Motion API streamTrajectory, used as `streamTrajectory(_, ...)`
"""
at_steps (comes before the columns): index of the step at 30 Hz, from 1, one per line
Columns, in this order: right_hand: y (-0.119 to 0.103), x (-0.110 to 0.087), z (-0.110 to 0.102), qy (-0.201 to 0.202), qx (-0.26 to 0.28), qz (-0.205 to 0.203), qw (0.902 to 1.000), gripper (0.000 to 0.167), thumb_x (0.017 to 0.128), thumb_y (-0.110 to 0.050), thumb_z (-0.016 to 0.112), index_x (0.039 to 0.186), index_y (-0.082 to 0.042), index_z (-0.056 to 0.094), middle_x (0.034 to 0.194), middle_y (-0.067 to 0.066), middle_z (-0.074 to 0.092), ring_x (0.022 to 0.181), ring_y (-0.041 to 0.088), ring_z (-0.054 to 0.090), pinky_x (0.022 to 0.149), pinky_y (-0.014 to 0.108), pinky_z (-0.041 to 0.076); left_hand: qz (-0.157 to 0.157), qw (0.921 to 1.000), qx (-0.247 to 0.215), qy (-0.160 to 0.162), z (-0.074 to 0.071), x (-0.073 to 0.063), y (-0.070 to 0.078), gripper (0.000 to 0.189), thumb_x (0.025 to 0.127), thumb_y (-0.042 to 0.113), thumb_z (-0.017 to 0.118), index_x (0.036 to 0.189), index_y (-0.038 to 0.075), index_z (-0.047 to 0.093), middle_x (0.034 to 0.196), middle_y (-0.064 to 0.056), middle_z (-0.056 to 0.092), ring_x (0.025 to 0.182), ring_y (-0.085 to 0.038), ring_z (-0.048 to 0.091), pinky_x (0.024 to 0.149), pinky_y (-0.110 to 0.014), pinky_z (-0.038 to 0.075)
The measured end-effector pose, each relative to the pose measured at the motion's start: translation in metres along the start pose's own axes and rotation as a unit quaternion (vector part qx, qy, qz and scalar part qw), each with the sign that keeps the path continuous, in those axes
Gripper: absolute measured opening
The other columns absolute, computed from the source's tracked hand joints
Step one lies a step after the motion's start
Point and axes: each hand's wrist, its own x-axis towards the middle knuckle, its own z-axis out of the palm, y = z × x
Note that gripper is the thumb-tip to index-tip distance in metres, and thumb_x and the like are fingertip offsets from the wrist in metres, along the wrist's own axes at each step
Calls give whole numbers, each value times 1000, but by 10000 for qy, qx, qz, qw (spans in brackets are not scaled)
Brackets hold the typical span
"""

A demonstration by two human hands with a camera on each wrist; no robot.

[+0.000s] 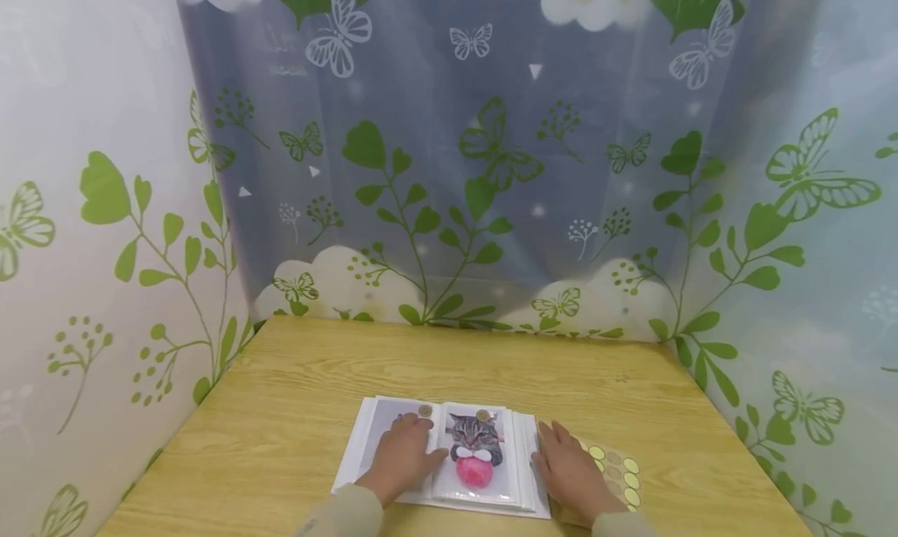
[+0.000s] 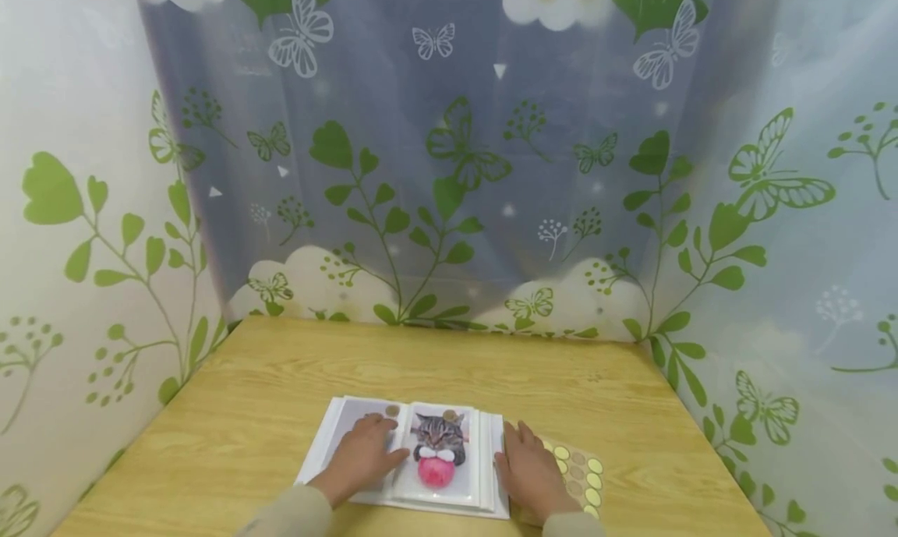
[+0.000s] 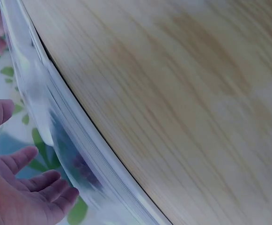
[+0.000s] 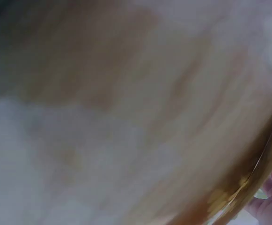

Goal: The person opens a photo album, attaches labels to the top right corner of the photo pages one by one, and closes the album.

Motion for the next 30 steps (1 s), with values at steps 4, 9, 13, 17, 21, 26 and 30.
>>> streamTrajectory(4, 16, -8, -6, -9, -20, -167, 9999, 55, 99, -25, 59, 142, 6, 46, 142, 37, 40, 126, 53, 45, 100, 63, 41, -311, 9995, -54, 84, -7, -2, -14, 53, 85, 35, 74, 120, -4, 64, 120, -26, 58, 112, -44, 55, 92, -60, 46)
streamTrajectory(9, 36, -16, -15, 7, 2, -382, 9993, 54, 97, -23, 61, 140, 7, 46, 140, 38, 42, 123, 53, 48, 97, 63, 44, -630, 9976, -206, 195, -19, -5, -32, 52, 86, 33, 73, 121, -4, 64, 119, -27, 59, 110, -45, 57, 92, -61, 47)
streamTrajectory(13, 43, -17, -23, 11, -139, -409, 9991, 52, 96, -20, 63, 138, 7, 48, 137, 38, 45, 121, 53, 50, 97, 63, 43, -929, 9941, -507, 231, -29, -9, -47, 56, 88, 31, 72, 125, -9, 59, 120, -31, 57, 112, -49, 55, 92, -62, 46)
streamTrajectory(17, 38, -14, -28, 100, -224, -572, 9981, 50, 97, -19, 63, 135, 9, 50, 133, 38, 49, 119, 53, 51, 98, 63, 43, -1208, 9889, -831, 233, -38, -12, -59, 62, 90, 31, 70, 130, -12, 53, 120, -34, 56, 113, -52, 53, 95, -63, 44)
streamTrajectory(21, 23, -10, -31, 38, -146, -566, 9983, 51, 98, -22, 61, 135, 12, 50, 133, 37, 50, 121, 52, 50, 102, 62, 40, -1473, 9825, -1129, 155, -42, -15, -70, 64, 93, 31, 67, 134, -14, 47, 124, -37, 54, 117, -54, 50, 99, -63, 41)
streamTrajectory(26, 0, -5, -29, -71, -249, -212, 9994, 56, 99, -31, 59, 134, 12, 51, 134, 34, 51, 125, 50, 48, 104, 63, 36, -1615, 9789, -1250, 85, -45, -17, -77, 64, 94, 31, 66, 133, -16, 46, 125, -38, 54, 118, -55, 50, 100, -62, 41)
streamTrajectory(30, -15, -5, -24, -135, -187, 243, 9994, 59, 98, -37, 58, 134, 11, 52, 133, 32, 53, 126, 50, 46, 104, 70, 30, -1604, 9805, -1138, 35, -46, -19, -78, 63, 93, 30, 66, 130, -18, 47, 125, -39, 54, 117, -55, 50, 99, -62, 41)
